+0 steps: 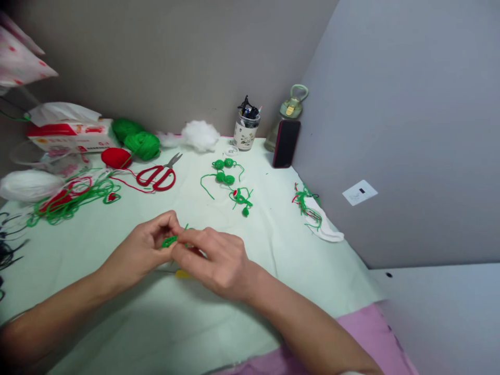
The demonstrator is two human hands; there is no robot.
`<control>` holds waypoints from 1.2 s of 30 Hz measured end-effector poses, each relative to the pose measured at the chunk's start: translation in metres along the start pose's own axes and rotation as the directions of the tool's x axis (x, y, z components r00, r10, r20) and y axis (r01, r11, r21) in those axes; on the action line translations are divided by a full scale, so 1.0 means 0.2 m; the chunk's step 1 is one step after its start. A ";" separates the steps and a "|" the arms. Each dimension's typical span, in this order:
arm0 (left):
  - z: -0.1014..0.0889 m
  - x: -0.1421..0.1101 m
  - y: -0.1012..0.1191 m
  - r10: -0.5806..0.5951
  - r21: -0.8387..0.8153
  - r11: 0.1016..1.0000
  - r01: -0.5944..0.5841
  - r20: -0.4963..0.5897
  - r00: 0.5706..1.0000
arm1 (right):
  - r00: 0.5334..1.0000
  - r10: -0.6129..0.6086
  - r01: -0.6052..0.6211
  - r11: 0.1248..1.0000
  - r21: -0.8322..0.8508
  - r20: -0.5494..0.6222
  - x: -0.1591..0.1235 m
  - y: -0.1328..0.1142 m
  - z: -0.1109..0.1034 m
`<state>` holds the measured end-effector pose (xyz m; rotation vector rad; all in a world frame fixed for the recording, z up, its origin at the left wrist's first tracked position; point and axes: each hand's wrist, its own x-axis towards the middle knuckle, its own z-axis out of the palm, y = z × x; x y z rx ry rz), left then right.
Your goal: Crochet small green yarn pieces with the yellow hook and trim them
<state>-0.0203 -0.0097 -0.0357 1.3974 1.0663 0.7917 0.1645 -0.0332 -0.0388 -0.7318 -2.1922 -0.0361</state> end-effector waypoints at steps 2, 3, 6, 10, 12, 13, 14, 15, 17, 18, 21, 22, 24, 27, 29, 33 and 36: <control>0.00 0.01 -0.02 -0.015 0.000 1.000 0.015 0.014 1.000 | 0.993 0.114 -0.114 0.977 0.178 0.010 0.01 -0.01 0.00; 0.00 0.01 -0.02 -0.028 -0.002 1.000 0.028 0.030 0.999 | 0.970 0.238 -0.238 0.911 0.335 0.043 0.02 0.00 0.00; -0.01 0.02 -0.03 -0.058 0.021 0.998 0.057 0.062 0.996 | 0.780 0.526 -0.570 0.370 0.734 0.340 0.05 0.03 0.00; -0.02 0.03 -0.04 -0.082 0.031 0.996 0.080 0.069 0.994 | 0.705 0.552 -0.542 0.015 0.840 0.445 0.07 0.09 -0.04; -0.02 0.03 -0.05 -0.117 -0.016 0.993 0.119 0.087 0.989 | 0.712 0.629 -0.444 0.062 0.894 0.310 0.08 0.11 -0.08; -0.02 0.03 -0.06 -0.132 -0.036 0.990 0.136 0.101 0.986 | 0.706 0.668 -0.401 0.103 0.910 0.236 0.08 0.12 -0.10; -0.03 0.03 -0.06 -0.137 -0.048 0.988 0.144 0.118 0.984 | 0.697 0.697 -0.367 0.147 0.919 0.168 0.08 0.12 -0.11; -0.03 0.03 -0.07 -0.133 -0.054 0.989 0.141 0.132 0.982 | 0.692 0.713 -0.346 0.187 0.919 0.115 0.08 0.12 -0.12; -0.04 0.03 -0.08 -0.124 -0.068 0.988 0.136 0.163 0.979 | 0.693 0.718 -0.349 0.255 0.902 0.065 0.08 0.13 -0.13; -0.04 0.04 -0.08 -0.128 -0.082 0.986 0.144 0.178 0.976 | 0.699 0.713 -0.359 0.289 0.888 0.051 0.08 0.13 -0.13; -0.06 0.04 -0.08 -0.163 -0.130 0.972 0.196 0.230 0.960 | 0.736 0.676 -0.436 0.424 0.794 0.044 0.07 0.13 -0.14; -0.06 0.03 -0.08 -0.163 -0.141 0.969 0.200 0.238 0.958 | 0.761 0.646 -0.470 0.493 0.732 0.053 0.07 0.13 -0.15; -0.07 0.03 -0.07 -0.145 -0.156 0.970 0.185 0.240 0.960 | 0.831 0.547 -0.495 0.645 0.582 0.100 0.07 0.14 -0.15; -0.07 0.01 -0.05 -0.129 -0.143 0.976 0.165 0.229 0.965 | 0.904 0.383 -0.428 0.803 0.415 0.192 0.06 0.16 -0.15; -0.08 0.00 -0.04 -0.132 -0.119 0.980 0.162 0.224 0.965 | 0.916 0.336 -0.396 0.847 0.356 0.219 0.05 0.17 -0.15; -0.09 0.01 -0.03 -0.135 -0.122 0.978 0.167 0.239 0.962 | 0.920 0.338 -0.387 0.861 0.330 0.197 0.04 0.18 -0.15; -0.08 0.02 -0.03 -0.149 -0.181 0.964 0.194 0.234 0.961 | 0.907 0.379 -0.420 0.838 0.347 0.184 0.05 0.18 -0.14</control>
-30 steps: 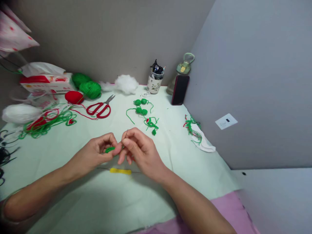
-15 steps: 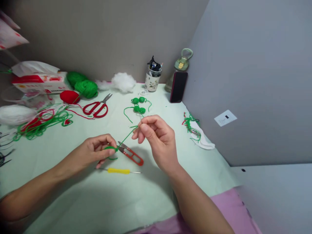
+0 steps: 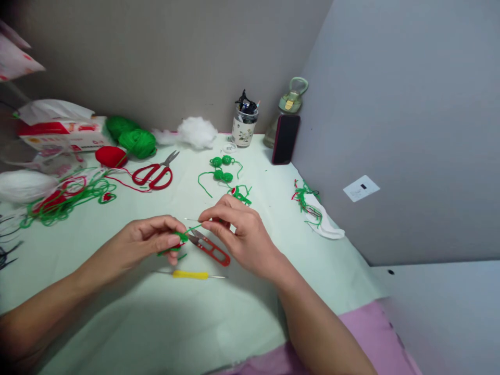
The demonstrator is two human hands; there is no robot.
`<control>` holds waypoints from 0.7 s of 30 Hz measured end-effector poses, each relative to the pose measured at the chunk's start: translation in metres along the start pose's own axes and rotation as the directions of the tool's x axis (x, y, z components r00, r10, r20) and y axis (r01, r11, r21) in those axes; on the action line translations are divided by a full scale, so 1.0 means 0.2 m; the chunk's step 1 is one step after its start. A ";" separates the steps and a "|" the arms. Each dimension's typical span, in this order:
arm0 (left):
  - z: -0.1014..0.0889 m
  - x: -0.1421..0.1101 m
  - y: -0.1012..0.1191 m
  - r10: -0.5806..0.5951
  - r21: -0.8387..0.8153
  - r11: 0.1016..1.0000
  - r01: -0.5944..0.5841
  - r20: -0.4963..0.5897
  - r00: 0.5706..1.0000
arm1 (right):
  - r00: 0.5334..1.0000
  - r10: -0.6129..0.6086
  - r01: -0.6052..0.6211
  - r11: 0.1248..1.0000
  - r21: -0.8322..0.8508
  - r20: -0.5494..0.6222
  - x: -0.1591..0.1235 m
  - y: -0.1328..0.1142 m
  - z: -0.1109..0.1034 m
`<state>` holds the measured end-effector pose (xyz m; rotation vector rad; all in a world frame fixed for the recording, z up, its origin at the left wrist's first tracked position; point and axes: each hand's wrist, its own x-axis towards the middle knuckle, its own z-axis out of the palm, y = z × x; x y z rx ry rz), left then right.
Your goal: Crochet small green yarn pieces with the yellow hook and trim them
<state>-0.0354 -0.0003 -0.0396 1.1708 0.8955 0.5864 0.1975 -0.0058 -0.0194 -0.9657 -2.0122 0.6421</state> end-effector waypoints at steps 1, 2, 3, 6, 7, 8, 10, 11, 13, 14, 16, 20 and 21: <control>0.00 0.00 0.00 -0.002 -0.024 1.000 0.002 -0.011 1.000 | 1.000 0.012 -0.012 1.000 0.006 -0.006 0.00 0.00 0.00; 0.00 0.00 0.00 -0.005 -0.041 0.999 0.004 -0.024 1.000 | 1.000 0.021 -0.021 1.000 0.011 -0.007 0.00 -0.01 0.01; 0.01 0.00 0.00 -0.007 -0.051 0.999 0.005 -0.034 0.999 | 1.000 0.028 -0.028 0.999 0.016 -0.004 0.00 -0.01 0.02; 0.01 0.00 0.00 -0.008 -0.067 0.998 0.005 -0.043 0.999 | 0.999 0.039 -0.039 0.999 0.033 0.013 0.00 -0.03 0.04; 0.01 0.00 0.00 -0.008 -0.068 0.998 0.005 -0.041 0.999 | 0.999 0.040 -0.040 0.999 0.037 0.017 0.00 -0.03 0.04; 0.01 0.00 0.00 -0.006 -0.069 0.998 0.004 -0.040 0.999 | 0.999 0.039 -0.039 0.998 0.039 0.019 0.00 -0.03 0.05; 0.01 0.00 0.00 -0.005 -0.074 0.997 0.003 -0.033 0.999 | 0.999 0.034 -0.035 0.998 0.043 0.024 0.00 -0.03 0.05; 0.01 0.00 0.00 -0.004 -0.075 0.997 0.002 -0.029 1.000 | 0.999 0.030 -0.031 0.999 0.044 0.027 -0.01 -0.03 0.06; 0.01 0.00 0.00 0.000 -0.080 0.997 -0.002 -0.022 1.000 | 0.999 0.012 -0.014 0.999 0.050 0.035 -0.01 -0.02 0.07; 0.01 0.00 0.00 0.002 -0.083 0.997 -0.004 -0.019 1.000 | 0.999 -0.002 0.000 0.999 0.048 0.038 -0.01 -0.02 0.08; 0.01 0.00 0.00 -0.005 -0.087 0.996 0.004 -0.021 1.000 | 0.998 -0.044 0.043 0.999 0.014 0.039 -0.02 -0.01 0.09; 0.02 0.00 -0.01 -0.031 -0.108 0.994 0.028 -0.024 0.999 | 0.984 -0.174 0.176 0.973 -0.147 0.024 -0.03 0.00 0.10; 0.03 0.00 -0.01 -0.032 -0.120 0.992 0.029 -0.026 0.999 | 0.980 -0.200 0.200 0.963 -0.181 0.023 -0.03 0.00 0.10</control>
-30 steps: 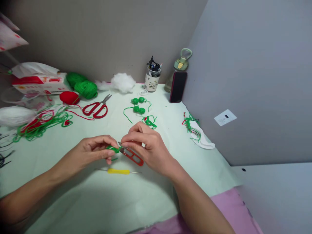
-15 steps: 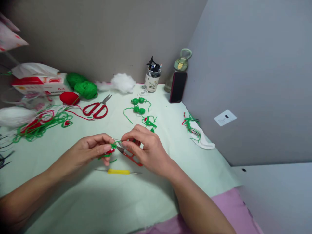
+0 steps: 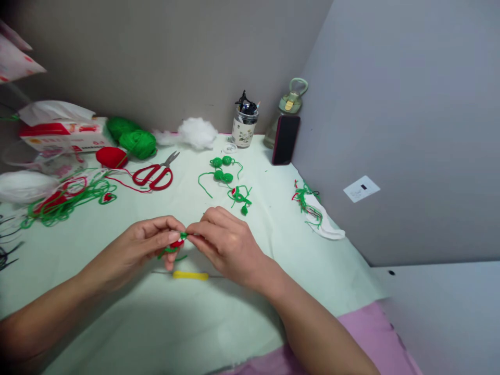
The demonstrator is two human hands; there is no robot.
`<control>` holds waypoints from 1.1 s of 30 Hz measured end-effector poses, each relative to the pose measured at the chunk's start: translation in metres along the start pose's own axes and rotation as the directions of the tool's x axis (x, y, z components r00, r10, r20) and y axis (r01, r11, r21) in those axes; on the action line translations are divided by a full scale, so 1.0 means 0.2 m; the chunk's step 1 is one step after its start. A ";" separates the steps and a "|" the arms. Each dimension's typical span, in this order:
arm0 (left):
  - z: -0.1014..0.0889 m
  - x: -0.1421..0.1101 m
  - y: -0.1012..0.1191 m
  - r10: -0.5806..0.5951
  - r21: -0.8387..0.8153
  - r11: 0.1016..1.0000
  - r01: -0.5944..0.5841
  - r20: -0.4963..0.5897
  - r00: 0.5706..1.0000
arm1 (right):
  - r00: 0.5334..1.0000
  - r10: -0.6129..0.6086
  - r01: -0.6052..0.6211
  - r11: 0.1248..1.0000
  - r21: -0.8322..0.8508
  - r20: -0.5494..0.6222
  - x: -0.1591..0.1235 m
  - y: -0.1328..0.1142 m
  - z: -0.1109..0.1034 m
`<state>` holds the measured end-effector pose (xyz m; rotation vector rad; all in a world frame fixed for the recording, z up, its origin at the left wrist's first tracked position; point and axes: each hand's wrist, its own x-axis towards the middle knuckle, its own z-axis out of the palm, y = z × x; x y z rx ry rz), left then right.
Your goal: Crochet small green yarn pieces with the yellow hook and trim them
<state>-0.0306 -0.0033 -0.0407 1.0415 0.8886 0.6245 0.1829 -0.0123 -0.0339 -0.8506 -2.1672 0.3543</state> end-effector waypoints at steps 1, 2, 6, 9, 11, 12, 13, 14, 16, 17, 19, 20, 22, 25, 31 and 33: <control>0.00 0.00 0.00 0.000 -0.012 1.000 0.000 -0.005 1.000 | 1.000 -0.019 0.019 0.999 -0.029 -0.004 0.00 0.00 0.00; 0.01 0.00 0.00 -0.001 -0.021 1.000 0.001 -0.010 1.000 | 0.999 -0.032 0.032 0.998 -0.052 -0.004 0.00 0.00 0.00; 0.02 0.00 -0.01 -0.017 -0.034 0.999 0.017 -0.002 1.000 | 0.999 -0.038 0.040 0.996 -0.078 0.034 0.00 0.00 0.00; 0.02 0.00 -0.02 -0.040 -0.037 0.998 0.041 0.027 0.999 | 0.997 0.032 -0.033 0.999 0.017 0.075 0.01 -0.01 0.00; 0.02 0.00 -0.02 -0.051 -0.032 0.998 0.052 0.051 0.997 | 0.987 0.130 -0.140 0.983 0.115 0.093 0.01 -0.02 -0.01; 0.02 0.01 -0.02 -0.055 -0.030 0.998 0.057 0.063 0.997 | 0.974 0.196 -0.213 0.962 0.171 0.112 0.02 -0.03 -0.02; 0.02 0.01 -0.02 -0.058 -0.027 0.998 0.060 0.075 0.995 | 0.953 0.267 -0.294 0.929 0.227 0.141 0.02 -0.03 -0.02; 0.02 0.01 -0.02 -0.059 -0.024 0.998 0.061 0.084 0.995 | 0.925 0.335 -0.374 0.884 0.279 0.177 0.03 -0.04 -0.03; 0.02 0.01 -0.02 -0.059 -0.015 0.998 0.061 0.090 0.994 | 0.864 0.436 -0.502 0.786 0.361 0.253 0.04 -0.05 -0.04; 0.02 0.01 -0.02 -0.059 -0.007 0.998 0.059 0.088 0.994 | 0.840 0.464 -0.542 0.745 0.389 0.281 0.05 -0.06 -0.05; 0.02 0.01 -0.01 -0.057 0.006 0.998 0.057 0.078 0.995 | 0.814 0.491 -0.581 0.695 0.423 0.310 0.06 -0.06 -0.05; 0.02 0.00 -0.01 -0.058 0.010 0.998 0.057 0.074 0.996 | 0.811 0.495 -0.584 0.685 0.434 0.310 0.06 -0.06 -0.05; 0.02 0.00 0.00 -0.061 0.011 0.998 0.060 0.072 0.996 | 0.816 0.498 -0.578 0.683 0.447 0.293 0.06 -0.05 -0.05; 0.02 0.00 0.00 -0.069 0.007 0.998 0.068 0.058 0.996 | 0.837 0.484 -0.547 0.712 0.441 0.255 0.05 -0.03 -0.05; 0.01 0.01 -0.01 -0.049 -0.024 0.998 0.051 0.071 0.996 | 0.889 0.380 -0.456 0.781 0.427 0.254 0.03 -0.03 -0.07; 0.01 0.00 -0.02 -0.047 -0.033 0.998 0.050 0.091 0.995 | 0.896 0.343 -0.433 0.815 0.385 0.282 0.03 -0.03 -0.07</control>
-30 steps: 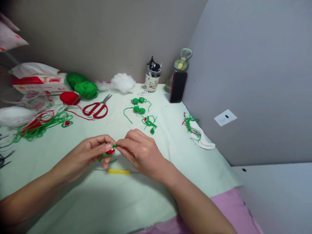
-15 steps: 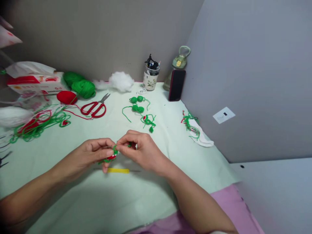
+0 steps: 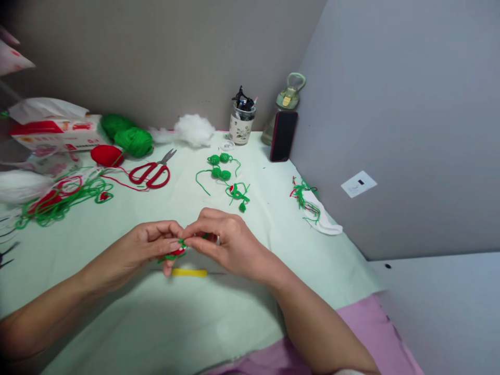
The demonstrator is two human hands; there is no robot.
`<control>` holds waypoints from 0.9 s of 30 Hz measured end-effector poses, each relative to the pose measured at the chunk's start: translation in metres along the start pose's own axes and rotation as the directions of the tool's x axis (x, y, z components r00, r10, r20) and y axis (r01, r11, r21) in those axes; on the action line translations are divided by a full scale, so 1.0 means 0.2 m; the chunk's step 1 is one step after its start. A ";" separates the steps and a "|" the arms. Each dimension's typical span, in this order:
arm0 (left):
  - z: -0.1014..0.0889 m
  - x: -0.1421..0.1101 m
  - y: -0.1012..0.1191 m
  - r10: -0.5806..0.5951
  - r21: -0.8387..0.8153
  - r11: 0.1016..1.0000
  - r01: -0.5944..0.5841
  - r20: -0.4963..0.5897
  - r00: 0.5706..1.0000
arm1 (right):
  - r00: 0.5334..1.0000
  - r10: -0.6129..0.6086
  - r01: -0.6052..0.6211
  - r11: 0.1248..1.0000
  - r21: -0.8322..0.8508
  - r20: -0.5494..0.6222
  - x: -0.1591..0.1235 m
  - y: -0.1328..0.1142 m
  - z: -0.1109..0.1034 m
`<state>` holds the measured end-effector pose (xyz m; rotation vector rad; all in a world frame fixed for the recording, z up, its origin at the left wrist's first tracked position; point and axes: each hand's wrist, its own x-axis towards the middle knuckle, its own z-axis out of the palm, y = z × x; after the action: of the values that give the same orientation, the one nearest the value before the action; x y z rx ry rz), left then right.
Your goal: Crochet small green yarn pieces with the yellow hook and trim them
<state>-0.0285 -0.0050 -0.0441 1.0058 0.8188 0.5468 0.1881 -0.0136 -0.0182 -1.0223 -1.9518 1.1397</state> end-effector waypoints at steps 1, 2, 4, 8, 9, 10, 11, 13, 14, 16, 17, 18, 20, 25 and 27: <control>0.00 0.00 0.00 -0.004 0.002 1.000 0.004 0.012 1.000 | 1.000 -0.001 0.001 1.000 -0.018 0.023 0.00 0.00 0.00; 0.00 0.00 0.00 -0.009 0.008 1.000 0.009 0.026 1.000 | 0.999 0.005 -0.004 1.000 -0.021 0.045 0.00 0.00 0.00; 0.00 0.00 -0.01 -0.016 0.022 1.000 0.014 0.049 0.999 | 0.997 0.020 -0.021 1.000 0.010 0.071 0.00 0.00 0.00; 0.00 0.00 -0.01 -0.015 0.020 1.000 0.013 0.054 0.998 | 1.000 0.017 -0.016 0.998 0.066 -0.007 0.02 0.00 0.02; 0.00 0.00 -0.01 -0.015 0.020 1.000 0.014 0.050 0.999 | 0.999 0.011 -0.009 0.998 0.064 -0.033 0.02 0.01 0.03; 0.00 0.00 -0.02 -0.015 0.025 1.000 0.014 0.044 0.999 | 0.999 0.008 -0.005 0.998 0.059 -0.052 0.02 0.01 0.03; 0.00 0.00 -0.02 -0.015 0.032 0.999 0.014 0.035 0.999 | 0.998 0.011 -0.008 0.999 0.053 -0.063 0.02 0.01 0.03; 0.00 0.00 -0.02 -0.013 0.042 0.999 0.013 0.011 1.000 | 0.996 0.052 -0.048 0.997 0.055 -0.074 0.03 0.02 0.02; 0.00 0.00 -0.01 -0.013 0.042 0.999 0.013 -0.001 1.000 | 0.993 0.089 -0.083 0.994 0.075 -0.075 0.03 0.02 0.01; 0.00 -0.01 -0.01 -0.013 0.033 0.999 0.014 -0.013 1.000 | 0.982 0.173 -0.160 0.974 0.158 -0.070 0.03 0.03 -0.03; 0.00 -0.01 -0.01 -0.014 0.029 0.999 0.014 -0.013 1.000 | 0.976 0.209 -0.190 0.958 0.216 -0.069 0.03 0.04 -0.05; 0.00 -0.01 -0.01 -0.015 0.027 1.000 0.015 -0.011 1.000 | 0.969 0.238 -0.211 0.936 0.283 -0.067 0.04 0.05 -0.07; 0.00 -0.01 -0.01 -0.017 0.030 0.999 0.017 0.000 1.000 | 0.956 0.284 -0.229 0.877 0.422 -0.070 0.04 0.08 -0.10; 0.00 0.00 -0.02 -0.034 0.090 0.996 0.028 0.067 0.997 | 0.924 0.363 -0.186 0.701 0.688 -0.119 0.07 0.12 -0.16; 0.01 0.00 -0.02 -0.045 0.105 0.994 0.034 0.096 0.994 | 0.903 0.391 -0.140 0.660 0.738 -0.178 0.07 0.13 -0.17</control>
<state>-0.0264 -0.0079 -0.0471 1.1002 0.7841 0.4212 0.2163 0.0205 -0.0252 -0.9822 -0.9416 1.5987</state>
